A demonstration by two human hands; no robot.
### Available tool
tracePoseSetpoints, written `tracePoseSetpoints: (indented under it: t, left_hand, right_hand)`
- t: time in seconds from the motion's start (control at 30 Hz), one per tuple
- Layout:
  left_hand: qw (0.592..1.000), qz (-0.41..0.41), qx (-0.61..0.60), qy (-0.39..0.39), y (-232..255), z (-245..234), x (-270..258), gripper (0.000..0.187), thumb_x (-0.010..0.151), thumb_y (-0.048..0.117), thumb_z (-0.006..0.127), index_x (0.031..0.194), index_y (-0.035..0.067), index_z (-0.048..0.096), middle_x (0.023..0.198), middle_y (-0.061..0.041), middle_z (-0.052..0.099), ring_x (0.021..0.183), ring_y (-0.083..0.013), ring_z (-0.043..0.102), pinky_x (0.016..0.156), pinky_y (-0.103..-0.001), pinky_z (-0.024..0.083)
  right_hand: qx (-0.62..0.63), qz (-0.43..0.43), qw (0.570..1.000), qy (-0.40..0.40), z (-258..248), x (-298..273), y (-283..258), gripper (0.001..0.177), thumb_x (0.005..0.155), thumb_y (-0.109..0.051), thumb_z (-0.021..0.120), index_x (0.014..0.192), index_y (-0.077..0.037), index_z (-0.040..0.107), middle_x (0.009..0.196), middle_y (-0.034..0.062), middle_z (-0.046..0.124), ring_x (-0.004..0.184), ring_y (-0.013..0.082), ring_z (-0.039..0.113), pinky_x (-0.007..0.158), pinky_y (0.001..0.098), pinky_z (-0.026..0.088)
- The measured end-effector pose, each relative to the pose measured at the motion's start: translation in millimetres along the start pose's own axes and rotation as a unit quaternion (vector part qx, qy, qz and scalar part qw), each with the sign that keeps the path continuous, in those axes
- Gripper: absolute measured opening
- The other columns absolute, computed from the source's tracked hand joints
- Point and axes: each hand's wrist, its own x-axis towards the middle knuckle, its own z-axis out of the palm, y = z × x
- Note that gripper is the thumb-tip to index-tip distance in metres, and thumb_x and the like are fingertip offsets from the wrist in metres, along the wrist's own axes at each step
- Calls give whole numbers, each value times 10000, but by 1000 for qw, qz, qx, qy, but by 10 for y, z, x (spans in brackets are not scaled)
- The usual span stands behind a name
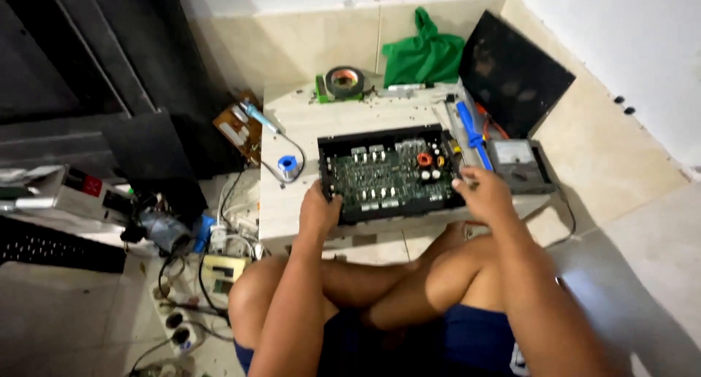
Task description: Unscrewing the back cover of a car amplifier and removing it to inspect the internal circuit board.
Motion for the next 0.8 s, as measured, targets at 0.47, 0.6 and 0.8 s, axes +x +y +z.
tracePoseSetpoints:
  t: [0.47,0.6,0.8]
  left_hand:
    - [997,-78,-11,19,24,27,383,717,955,502,625,1531,119,437,1482,-139,522,1362,-333,528,1136,-457,448]
    - [996,26,-53,67,13,-23,645,431,940,403,636,1253,114,700,1198,-119,762,1129,-328,704,909,-452,536]
    - [996,-19,-59,67,169,-94,703,576,954,435,604,1418,93,586,1181,-89,731,1007,-249,726,843,-421,562]
  right_hand:
    - [81,59,995,-20,-26,217,227,330,937,-372,674,1187,-198,802,1168,9,793,1007,209,754,847,355,598]
    - [-12,108,987,-116,-244,626,-71,374,954,-480,620,1232,-261,741,1115,26,817,1024,246,779,852,383,582]
    - [23,175,978,-107,-448,863,-751,387,973,-426,605,1294,-246,726,1224,75,757,1128,275,697,920,434,523]
